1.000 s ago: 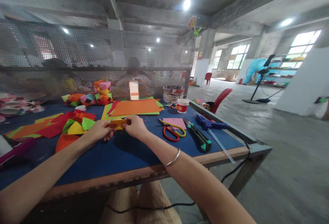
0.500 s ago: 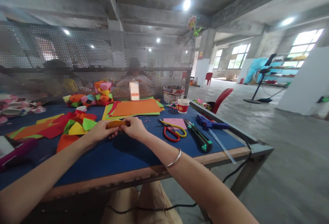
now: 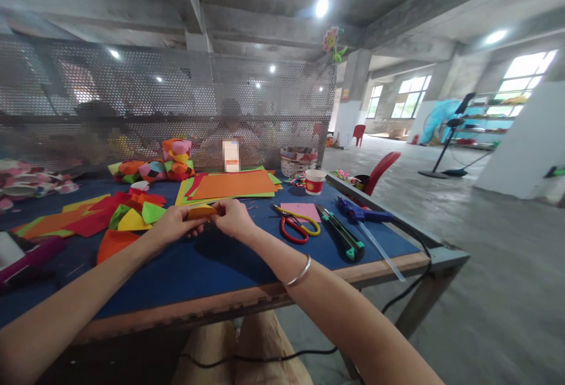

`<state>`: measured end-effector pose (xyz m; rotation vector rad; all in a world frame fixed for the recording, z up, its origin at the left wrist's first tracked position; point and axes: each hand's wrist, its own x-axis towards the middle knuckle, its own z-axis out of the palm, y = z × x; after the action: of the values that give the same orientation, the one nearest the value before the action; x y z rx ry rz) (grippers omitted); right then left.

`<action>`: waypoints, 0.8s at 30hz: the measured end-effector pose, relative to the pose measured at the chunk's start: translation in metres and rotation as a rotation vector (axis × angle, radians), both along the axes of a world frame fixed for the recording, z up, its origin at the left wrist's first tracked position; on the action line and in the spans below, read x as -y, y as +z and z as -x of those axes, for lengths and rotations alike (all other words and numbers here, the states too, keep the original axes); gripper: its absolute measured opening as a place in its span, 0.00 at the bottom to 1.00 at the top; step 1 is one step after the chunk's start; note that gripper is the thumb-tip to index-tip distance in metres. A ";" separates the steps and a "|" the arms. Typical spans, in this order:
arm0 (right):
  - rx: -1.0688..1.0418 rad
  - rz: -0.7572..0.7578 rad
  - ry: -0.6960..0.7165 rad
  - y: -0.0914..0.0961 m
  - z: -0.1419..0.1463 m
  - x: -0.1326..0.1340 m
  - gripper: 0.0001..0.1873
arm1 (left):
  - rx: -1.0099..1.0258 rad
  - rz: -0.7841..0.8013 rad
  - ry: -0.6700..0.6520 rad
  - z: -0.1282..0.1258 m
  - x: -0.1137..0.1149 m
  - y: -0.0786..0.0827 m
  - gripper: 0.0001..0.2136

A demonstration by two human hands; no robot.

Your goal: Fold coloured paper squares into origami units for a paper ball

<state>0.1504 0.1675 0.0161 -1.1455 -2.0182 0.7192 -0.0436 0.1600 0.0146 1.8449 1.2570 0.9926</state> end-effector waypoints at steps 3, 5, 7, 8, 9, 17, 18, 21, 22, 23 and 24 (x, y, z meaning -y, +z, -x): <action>0.029 0.008 -0.044 0.004 -0.001 0.004 0.17 | -0.060 0.093 0.028 0.000 0.001 0.004 0.18; 0.036 0.012 -0.067 0.006 -0.001 0.005 0.17 | -0.093 0.137 0.052 0.000 0.002 0.007 0.18; 0.041 0.021 -0.084 0.008 0.000 0.005 0.18 | -0.117 0.167 0.078 0.001 0.003 0.010 0.18; 0.042 0.024 -0.090 0.008 0.000 0.005 0.18 | -0.125 0.178 0.090 0.001 0.004 0.011 0.18; 0.043 0.027 -0.095 0.009 0.001 0.005 0.18 | -0.132 0.187 0.101 0.001 0.005 0.012 0.18; 0.063 0.024 -0.121 0.014 -0.001 0.010 0.18 | -0.174 0.245 0.125 -0.004 0.008 0.015 0.18; 0.071 0.025 -0.121 0.014 -0.002 0.010 0.18 | -0.180 0.245 0.130 -0.004 0.008 0.015 0.18; 0.099 0.021 -0.128 0.016 -0.002 0.012 0.18 | -0.192 0.239 0.145 -0.003 0.007 0.015 0.18; 0.110 0.020 -0.132 0.017 -0.002 0.013 0.18 | -0.194 0.236 0.147 -0.003 0.007 0.015 0.18; 0.119 0.020 -0.137 0.017 -0.002 0.014 0.18 | -0.198 0.233 0.148 -0.003 0.007 0.015 0.18; 0.128 0.019 -0.142 0.018 -0.003 0.014 0.18 | -0.203 0.231 0.148 -0.003 0.007 0.015 0.18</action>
<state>0.1531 0.1533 0.0340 -1.3610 -2.0134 0.6091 -0.0406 0.1533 0.0296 1.7239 1.5790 0.7134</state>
